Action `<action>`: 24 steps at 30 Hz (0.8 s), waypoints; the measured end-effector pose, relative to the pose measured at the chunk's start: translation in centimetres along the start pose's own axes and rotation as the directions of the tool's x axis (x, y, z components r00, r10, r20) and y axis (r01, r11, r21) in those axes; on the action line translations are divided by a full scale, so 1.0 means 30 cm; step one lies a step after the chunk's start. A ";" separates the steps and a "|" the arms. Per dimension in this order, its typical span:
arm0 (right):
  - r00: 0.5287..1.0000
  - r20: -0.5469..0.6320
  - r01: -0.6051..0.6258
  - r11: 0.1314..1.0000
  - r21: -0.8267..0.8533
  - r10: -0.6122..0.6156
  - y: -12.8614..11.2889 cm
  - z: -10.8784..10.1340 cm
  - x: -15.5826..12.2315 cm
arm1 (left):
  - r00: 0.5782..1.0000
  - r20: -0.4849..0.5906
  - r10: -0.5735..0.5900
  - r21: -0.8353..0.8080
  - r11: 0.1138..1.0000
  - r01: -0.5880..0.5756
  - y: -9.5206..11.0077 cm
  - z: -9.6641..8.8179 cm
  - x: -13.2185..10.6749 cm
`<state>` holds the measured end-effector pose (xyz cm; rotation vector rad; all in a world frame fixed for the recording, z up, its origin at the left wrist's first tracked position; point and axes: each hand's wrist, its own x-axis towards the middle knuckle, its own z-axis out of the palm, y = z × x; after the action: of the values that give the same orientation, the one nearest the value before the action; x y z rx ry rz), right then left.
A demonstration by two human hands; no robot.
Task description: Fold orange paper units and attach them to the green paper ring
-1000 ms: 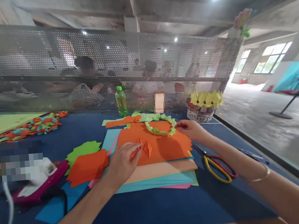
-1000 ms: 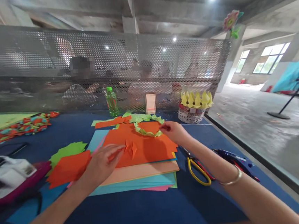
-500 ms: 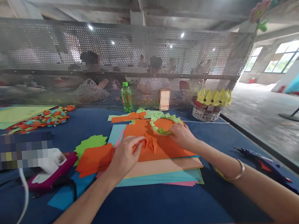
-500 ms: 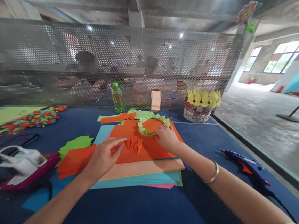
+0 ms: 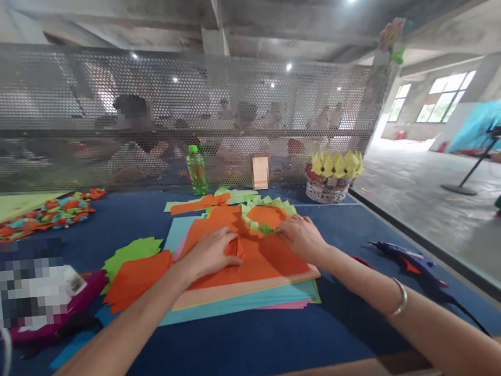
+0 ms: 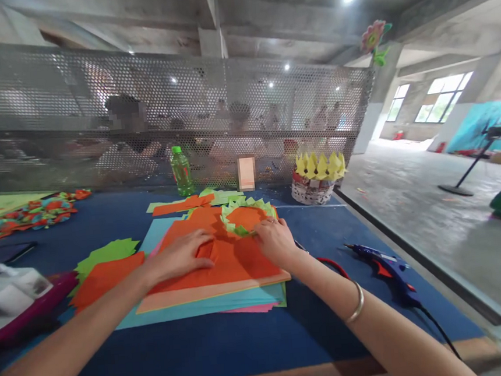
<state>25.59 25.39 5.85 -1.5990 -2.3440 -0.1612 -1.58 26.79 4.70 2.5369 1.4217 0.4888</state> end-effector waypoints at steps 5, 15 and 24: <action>0.984 -0.099 -0.142 0.989 0.048 0.146 0.090 -0.037 0.126 | 0.999 0.037 -0.013 -0.023 1.000 0.014 -0.001 0.003 0.023; 0.985 -0.085 0.162 0.969 0.186 -0.149 -0.066 -0.037 -0.069 | 0.992 -0.013 -0.122 -0.151 0.981 0.118 0.013 -0.014 -0.023; 0.973 -0.148 -0.159 0.979 0.130 0.178 0.297 -0.209 0.116 | 0.997 0.034 -0.070 -0.488 0.869 0.077 -0.006 -0.177 -0.071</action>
<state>33.79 30.21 12.22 -1.6539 -2.0484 -0.1072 -4.76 25.10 9.16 2.0679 1.1936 0.7114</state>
